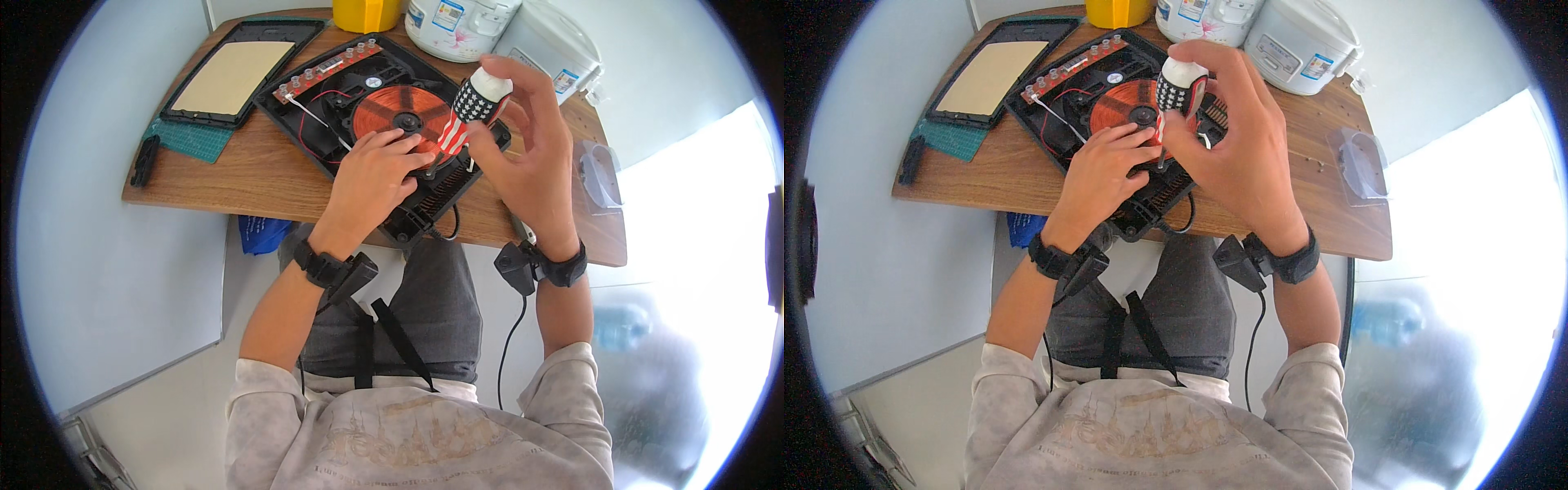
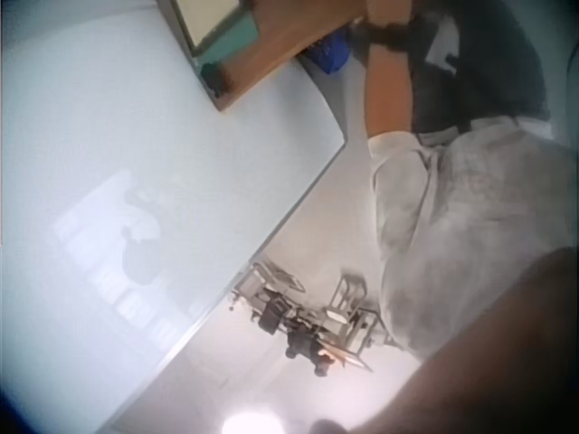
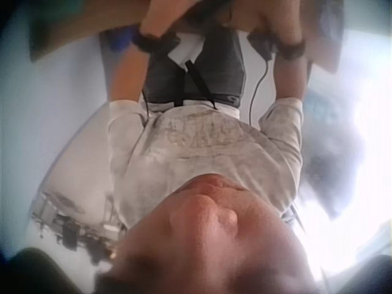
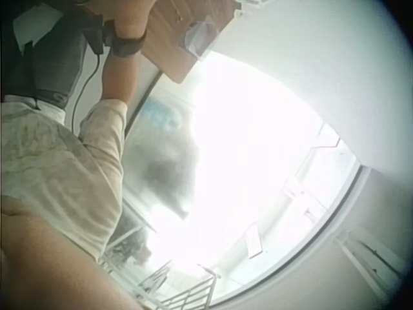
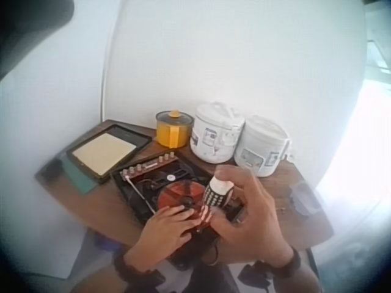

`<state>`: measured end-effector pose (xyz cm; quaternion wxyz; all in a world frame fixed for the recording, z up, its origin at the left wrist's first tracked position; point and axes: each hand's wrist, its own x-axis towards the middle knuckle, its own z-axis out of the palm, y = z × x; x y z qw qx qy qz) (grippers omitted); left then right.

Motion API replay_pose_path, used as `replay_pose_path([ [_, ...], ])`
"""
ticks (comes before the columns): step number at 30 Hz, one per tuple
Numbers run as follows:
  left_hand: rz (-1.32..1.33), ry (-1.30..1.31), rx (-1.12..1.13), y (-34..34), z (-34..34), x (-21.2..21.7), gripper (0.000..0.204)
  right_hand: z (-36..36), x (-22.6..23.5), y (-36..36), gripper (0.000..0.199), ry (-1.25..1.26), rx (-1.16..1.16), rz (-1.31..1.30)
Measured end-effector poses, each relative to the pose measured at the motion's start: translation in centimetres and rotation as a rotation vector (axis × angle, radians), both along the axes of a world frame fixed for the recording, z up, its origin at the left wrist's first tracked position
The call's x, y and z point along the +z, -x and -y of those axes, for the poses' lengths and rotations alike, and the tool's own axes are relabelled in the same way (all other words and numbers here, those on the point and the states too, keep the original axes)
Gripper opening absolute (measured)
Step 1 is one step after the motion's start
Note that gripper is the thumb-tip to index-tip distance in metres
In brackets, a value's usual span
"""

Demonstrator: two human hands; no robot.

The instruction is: The person uses a screwdriver to remove screws from the bottom of a black portable induction cooktop. They then flip the device over and remove the top cover to expose the internal fan and circuitry.

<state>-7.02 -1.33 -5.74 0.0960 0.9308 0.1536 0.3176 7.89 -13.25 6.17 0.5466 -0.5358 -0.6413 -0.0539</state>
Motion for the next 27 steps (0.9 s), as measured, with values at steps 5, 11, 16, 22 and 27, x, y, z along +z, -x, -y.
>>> replay_pose_path([
  [5,0.007,-0.007,0.003,0.01,-0.05,-0.16,0.042,0.27,0.39,-0.48,0.045,0.024,-0.089,0.117],
  [11,-0.006,-0.017,0.004,0.03,0.06,0.04,0.042,0.0,0.44,0.13,0.043,-0.034,-0.006,-0.002],
  [16,-0.018,-0.008,-0.002,0.14,-0.03,0.0,0.042,0.39,0.75,-0.15,0.042,0.003,-0.124,0.172],
  [22,0.013,-0.005,-0.01,0.0,0.01,0.04,0.042,0.28,0.42,-0.09,0.043,-0.015,-0.045,0.045],
  [27,0.001,0.004,-0.008,0.1,-0.05,-0.02,0.042,0.34,0.8,0.09,0.035,-0.059,-0.125,0.142],
])
